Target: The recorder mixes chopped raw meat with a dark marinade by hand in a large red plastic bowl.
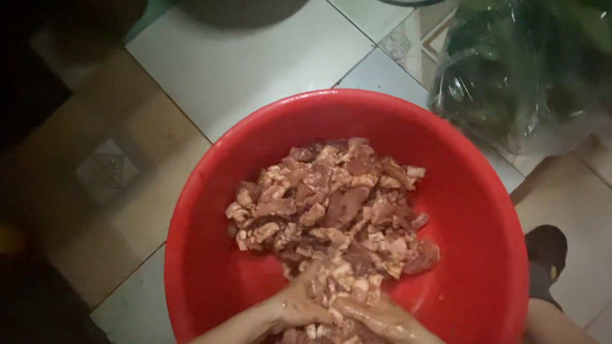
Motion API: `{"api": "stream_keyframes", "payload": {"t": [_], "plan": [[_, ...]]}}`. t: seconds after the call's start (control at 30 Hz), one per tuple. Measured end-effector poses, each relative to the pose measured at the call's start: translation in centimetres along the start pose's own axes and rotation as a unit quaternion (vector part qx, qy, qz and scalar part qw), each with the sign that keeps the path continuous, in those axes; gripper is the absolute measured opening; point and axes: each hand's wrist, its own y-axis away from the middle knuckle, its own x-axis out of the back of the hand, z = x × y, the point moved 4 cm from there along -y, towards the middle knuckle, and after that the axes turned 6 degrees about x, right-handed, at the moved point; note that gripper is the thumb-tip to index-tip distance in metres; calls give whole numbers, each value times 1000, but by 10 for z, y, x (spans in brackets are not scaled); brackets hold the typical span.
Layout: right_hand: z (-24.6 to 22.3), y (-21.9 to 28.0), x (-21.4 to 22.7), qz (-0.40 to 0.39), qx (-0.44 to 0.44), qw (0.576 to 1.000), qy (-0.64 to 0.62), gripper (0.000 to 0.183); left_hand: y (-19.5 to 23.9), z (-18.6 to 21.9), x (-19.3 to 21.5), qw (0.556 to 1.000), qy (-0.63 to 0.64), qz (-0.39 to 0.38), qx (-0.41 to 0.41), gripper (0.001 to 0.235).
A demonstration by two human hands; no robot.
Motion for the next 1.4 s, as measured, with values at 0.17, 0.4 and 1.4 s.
{"api": "stream_keyframes", "payload": {"t": [0.17,0.4,1.4], "plan": [[58,-21,15,1,27,987,-158,95,-6,18,-6,998,38,14,-46,83],[-62,23,-4,197,71,972,-111,106,53,90,48,947,-90,217,-218,8],[-108,20,-5,221,223,941,-125,64,67,90,45,975,-27,204,-83,45]]}}
